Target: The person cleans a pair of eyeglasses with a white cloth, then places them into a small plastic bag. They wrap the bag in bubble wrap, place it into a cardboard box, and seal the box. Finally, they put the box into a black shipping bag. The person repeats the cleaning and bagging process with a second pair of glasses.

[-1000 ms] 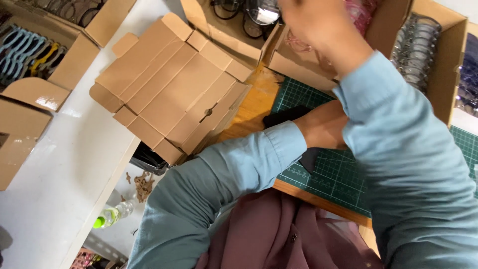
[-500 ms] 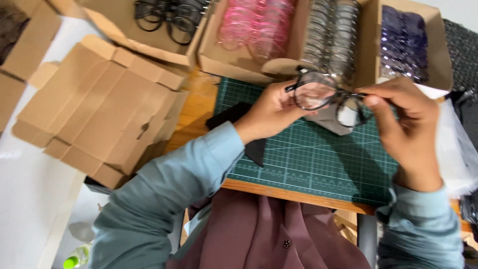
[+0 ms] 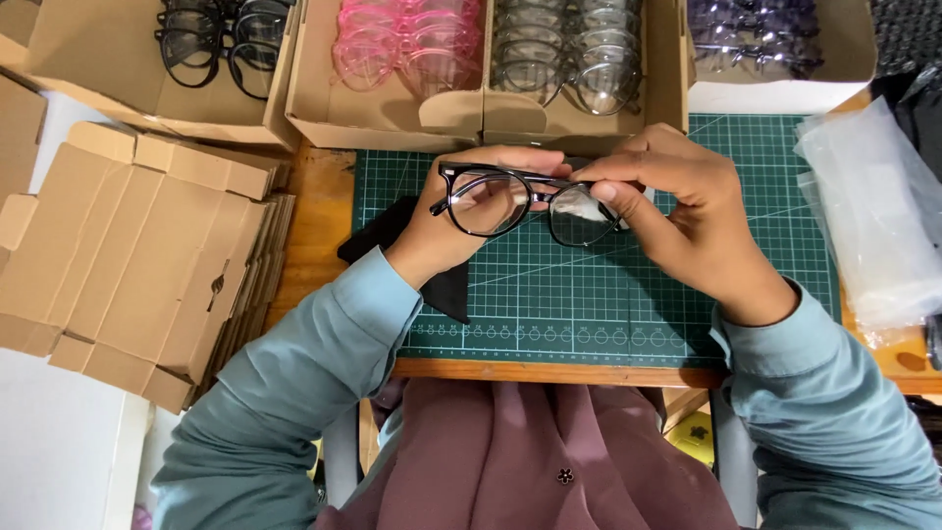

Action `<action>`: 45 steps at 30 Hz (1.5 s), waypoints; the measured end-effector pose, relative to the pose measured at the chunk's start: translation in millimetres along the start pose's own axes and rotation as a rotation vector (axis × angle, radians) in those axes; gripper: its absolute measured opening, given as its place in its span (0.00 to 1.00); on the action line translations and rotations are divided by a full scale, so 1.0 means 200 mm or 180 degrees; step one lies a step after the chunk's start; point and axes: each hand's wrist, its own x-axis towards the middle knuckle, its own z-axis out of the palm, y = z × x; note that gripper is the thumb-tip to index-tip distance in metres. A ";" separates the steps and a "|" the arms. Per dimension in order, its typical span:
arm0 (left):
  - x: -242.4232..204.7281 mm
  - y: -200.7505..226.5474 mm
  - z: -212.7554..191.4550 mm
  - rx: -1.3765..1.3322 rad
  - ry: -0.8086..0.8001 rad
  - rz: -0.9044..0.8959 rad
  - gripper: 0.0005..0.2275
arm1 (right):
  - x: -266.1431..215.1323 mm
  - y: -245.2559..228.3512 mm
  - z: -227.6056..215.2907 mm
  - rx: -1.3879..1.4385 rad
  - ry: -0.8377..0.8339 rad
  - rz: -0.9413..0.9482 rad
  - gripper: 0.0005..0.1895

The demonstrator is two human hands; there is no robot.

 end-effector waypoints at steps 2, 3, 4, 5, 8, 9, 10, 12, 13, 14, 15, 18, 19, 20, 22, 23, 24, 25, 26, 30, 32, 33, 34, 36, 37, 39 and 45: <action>-0.01 0.00 0.00 -0.0272 -0.0032 -0.0042 0.21 | 0.00 -0.01 0.01 0.0071 -0.0007 0.0046 0.08; -0.01 0.01 0.01 -0.0298 -0.0048 -0.0225 0.17 | 0.01 -0.02 0.01 0.0270 -0.0023 0.0146 0.08; -0.01 0.02 0.01 -0.0327 -0.0068 -0.0404 0.15 | 0.01 -0.03 0.01 0.0462 -0.0038 0.0248 0.08; -0.02 0.04 0.02 -0.0319 -0.0059 -0.0401 0.15 | 0.01 -0.02 0.01 0.0468 -0.0043 0.0238 0.08; -0.02 0.07 0.05 0.0189 0.0043 -0.0034 0.08 | 0.01 -0.02 0.01 0.0653 -0.0103 0.0397 0.09; -0.01 0.08 0.06 -0.0075 0.0094 0.0072 0.09 | 0.01 -0.02 0.01 0.0743 -0.0144 0.0444 0.09; -0.01 0.09 0.07 -0.0334 0.0143 0.0176 0.09 | 0.01 -0.02 0.02 0.0836 -0.0181 0.0488 0.09; -0.02 0.09 0.08 -0.0245 0.0121 0.0268 0.08 | 0.00 0.01 0.03 0.1044 -0.0206 0.0603 0.09; -0.02 0.10 0.09 -0.0152 0.0104 0.0356 0.06 | -0.01 0.03 0.04 0.1259 -0.0234 0.0717 0.09; -0.03 0.08 0.08 -0.0154 0.0105 0.0356 0.06 | -0.01 0.03 0.04 0.1258 -0.0235 0.0719 0.09; -0.04 0.06 0.08 0.0022 0.0321 0.0440 0.05 | -0.02 0.03 0.05 0.1252 -0.0279 0.0882 0.07; -0.04 0.11 0.08 0.0703 0.0644 0.0660 0.06 | 0.00 0.01 0.02 0.1107 -0.0297 0.0977 0.08; -0.05 0.14 0.08 0.1212 0.0747 0.0774 0.07 | 0.01 -0.01 0.01 0.0984 -0.0265 0.0919 0.11; -0.05 0.14 0.07 0.1202 0.0753 0.0777 0.07 | 0.01 -0.02 -0.01 0.0976 -0.0273 0.0923 0.11; -0.05 0.15 0.04 0.2343 0.0486 0.1526 0.05 | 0.01 -0.05 -0.05 0.1182 0.0330 0.1141 0.19; -0.04 0.15 0.05 0.2335 0.0492 0.1529 0.05 | -0.01 -0.02 -0.07 0.1173 0.0325 0.1143 0.19; -0.04 0.16 0.06 0.2956 0.0464 0.1925 0.05 | -0.04 0.00 -0.10 0.1281 0.0285 0.0933 0.17; -0.04 0.17 0.08 0.3575 0.0428 0.2320 0.07 | -0.06 0.03 -0.12 0.1389 0.0245 0.0722 0.20; -0.04 0.17 0.08 0.3564 0.0426 0.2318 0.07 | -0.04 0.00 -0.12 0.1383 0.0247 0.0733 0.20; -0.04 0.20 0.08 0.3956 0.0500 0.2481 0.05 | 0.01 -0.10 -0.12 -0.0006 -0.0445 -0.0210 0.10; -0.04 0.21 0.07 0.4026 0.0539 0.2563 0.04 | 0.00 -0.11 -0.09 -0.0063 -0.0560 -0.0422 0.11; -0.05 0.21 0.06 0.4075 0.0530 0.2644 0.06 | -0.01 -0.11 -0.08 -0.0357 -0.0344 -0.0456 0.13; -0.05 0.21 0.05 0.4128 0.0524 0.2723 0.07 | -0.03 -0.11 -0.06 -0.0646 -0.0130 -0.0495 0.16; -0.05 0.24 0.06 0.4163 0.0474 0.2840 0.07 | -0.03 -0.08 -0.04 -0.0830 -0.0120 -0.0675 0.15; -0.05 0.25 0.07 0.4196 0.0422 0.2948 0.07 | -0.03 -0.07 -0.03 -0.1008 -0.0114 -0.0851 0.15; -0.05 0.24 0.06 0.4228 0.0374 0.2968 0.07 | -0.03 -0.06 -0.02 -0.1122 -0.0116 -0.0954 0.14; -0.07 0.20 0.02 0.3918 -0.0131 0.2758 0.22 | -0.04 -0.05 -0.05 -0.1349 0.0122 -0.0871 0.07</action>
